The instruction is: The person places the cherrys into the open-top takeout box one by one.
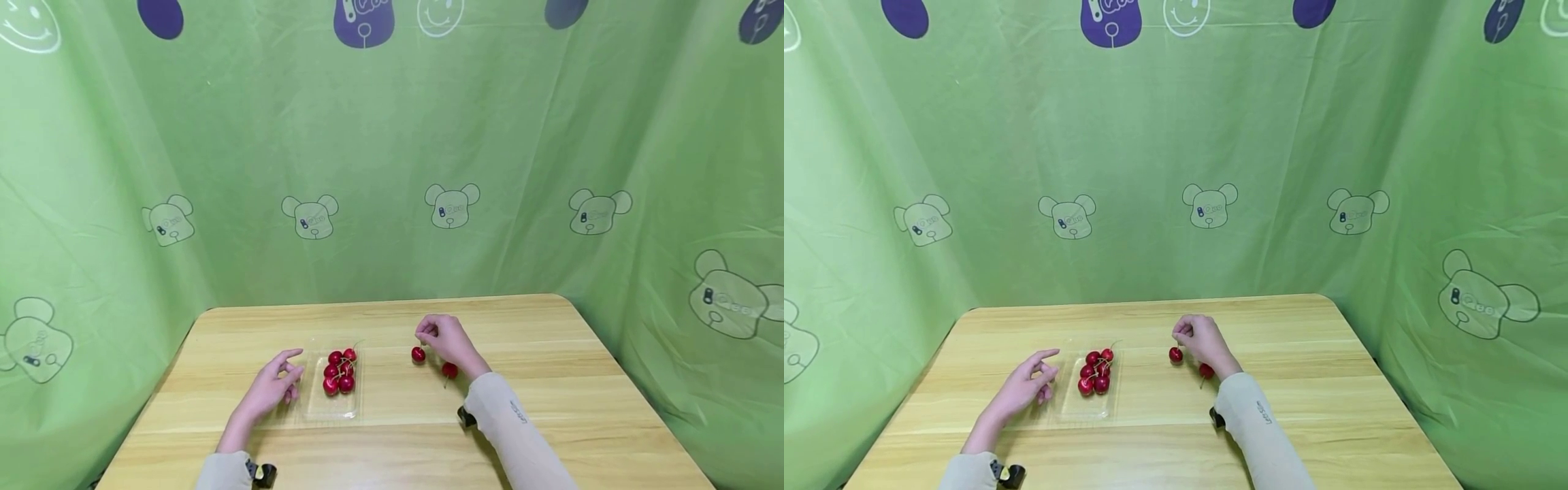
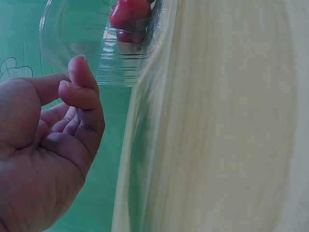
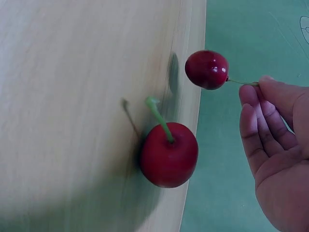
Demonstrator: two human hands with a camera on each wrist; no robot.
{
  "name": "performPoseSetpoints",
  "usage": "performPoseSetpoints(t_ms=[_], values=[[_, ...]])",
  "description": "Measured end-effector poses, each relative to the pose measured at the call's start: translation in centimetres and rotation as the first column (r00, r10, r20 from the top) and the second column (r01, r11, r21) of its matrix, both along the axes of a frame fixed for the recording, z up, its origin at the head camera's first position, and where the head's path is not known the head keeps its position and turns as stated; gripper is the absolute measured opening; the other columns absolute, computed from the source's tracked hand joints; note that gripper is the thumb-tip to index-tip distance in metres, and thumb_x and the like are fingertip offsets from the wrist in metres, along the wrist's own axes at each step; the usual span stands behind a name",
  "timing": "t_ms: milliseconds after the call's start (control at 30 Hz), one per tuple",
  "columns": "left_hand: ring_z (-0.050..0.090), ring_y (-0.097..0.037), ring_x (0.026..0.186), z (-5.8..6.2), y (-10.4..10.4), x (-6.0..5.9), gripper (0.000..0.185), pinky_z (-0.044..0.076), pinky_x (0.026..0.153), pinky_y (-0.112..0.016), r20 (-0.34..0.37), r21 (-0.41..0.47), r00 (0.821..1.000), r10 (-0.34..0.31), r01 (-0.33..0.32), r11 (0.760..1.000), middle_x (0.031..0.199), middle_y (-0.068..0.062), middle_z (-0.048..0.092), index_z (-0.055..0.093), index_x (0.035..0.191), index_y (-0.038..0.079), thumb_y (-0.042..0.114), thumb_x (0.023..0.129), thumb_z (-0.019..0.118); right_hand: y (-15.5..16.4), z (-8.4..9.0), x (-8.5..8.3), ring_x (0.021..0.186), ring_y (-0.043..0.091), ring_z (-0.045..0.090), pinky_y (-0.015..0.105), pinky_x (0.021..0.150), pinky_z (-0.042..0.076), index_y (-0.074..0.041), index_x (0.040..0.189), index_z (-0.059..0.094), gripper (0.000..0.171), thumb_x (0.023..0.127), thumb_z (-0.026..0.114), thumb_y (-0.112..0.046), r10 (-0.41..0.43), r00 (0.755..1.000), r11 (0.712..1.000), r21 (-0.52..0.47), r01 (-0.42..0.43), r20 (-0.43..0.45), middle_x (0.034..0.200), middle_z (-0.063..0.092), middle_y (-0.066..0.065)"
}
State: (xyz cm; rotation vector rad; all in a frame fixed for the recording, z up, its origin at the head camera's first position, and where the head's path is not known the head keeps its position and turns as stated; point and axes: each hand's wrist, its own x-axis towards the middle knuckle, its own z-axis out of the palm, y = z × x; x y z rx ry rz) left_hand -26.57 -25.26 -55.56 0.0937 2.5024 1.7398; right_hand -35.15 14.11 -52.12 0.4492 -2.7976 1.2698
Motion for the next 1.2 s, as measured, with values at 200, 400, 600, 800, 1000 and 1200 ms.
performPoseSetpoints(t_ms=[200,400,600,800,1000,1200], values=[[0.064,-0.021,0.062,0.0,0.0,0.2,0.053,0.055,0.053,-0.029,0.001,0.006,1.0,-0.001,0.001,1.0,0.1,-0.021,0.064,0.046,0.154,0.008,0.017,0.104,0.063,0.1,-0.1,0.2,0.079,0.019,0.067,0.024,0.071,0.057,-0.004,0.097,0.074,0.006,0.094,0.075,-0.009,0.011,1.0,1.0,-0.022,-0.011,0.006,0.086,0.072,0.006],[0.064,-0.021,0.062,-0.1,0.0,0.3,0.053,0.054,0.052,-0.029,-0.004,0.0,1.0,0.007,-0.007,1.0,0.1,-0.02,0.064,0.046,0.154,0.008,0.017,0.104,0.063,0.1,0.0,0.2,0.081,0.022,0.068,0.025,0.071,0.057,-0.006,0.097,0.074,0.004,0.095,0.075,-0.009,0.018,1.0,0.999,-0.028,-0.018,0.002,0.087,0.073,0.007],[0.064,-0.021,0.063,-0.2,0.0,0.2,0.053,0.055,0.053,-0.028,0.0,0.002,1.0,0.003,-0.003,1.0,0.1,-0.02,0.064,0.046,0.154,0.009,0.017,0.104,0.063,0.1,0.2,0.3,0.08,0.016,0.066,0.024,0.072,0.057,-0.004,0.098,0.073,0.01,0.095,0.076,-0.014,0.01,1.0,0.999,-0.046,-0.009,0.012,0.089,0.073,0.008],[0.064,-0.021,0.062,-0.2,0.0,0.3,0.053,0.054,0.052,-0.028,-0.001,0.004,1.0,0.005,-0.005,1.0,0.099,-0.02,0.064,0.046,0.154,0.008,0.016,0.104,0.062,0.0,0.5,0.5,0.079,0.014,0.065,0.025,0.071,0.057,-0.006,0.099,0.073,0.009,0.094,0.076,-0.014,-0.003,1.0,0.998,-0.066,0.004,0.02,0.087,0.072,0.003],[0.063,-0.021,0.062,-0.1,0.0,0.2,0.054,0.055,0.053,-0.028,-0.001,0.004,1.0,-0.001,0.001,1.0,0.1,-0.021,0.064,0.045,0.154,0.008,0.017,0.104,0.062,-0.2,0.7,0.5,0.08,0.014,0.065,0.026,0.072,0.057,-0.011,0.099,0.074,0.005,0.095,0.076,-0.013,-0.002,1.0,0.997,-0.078,0.003,0.014,0.088,0.072,0.002],[0.063,-0.022,0.062,0.0,0.0,0.1,0.054,0.054,0.052,-0.028,-0.018,-0.008,1.0,-0.002,0.002,1.0,0.099,-0.022,0.064,0.044,0.155,0.007,0.015,0.104,0.062,-0.6,0.9,0.4,0.083,0.02,0.069,0.027,0.073,0.058,-0.012,0.099,0.074,0.004,0.095,0.076,-0.012,0.015,1.0,0.994,-0.111,-0.015,-0.005,0.089,0.073,0.003]])
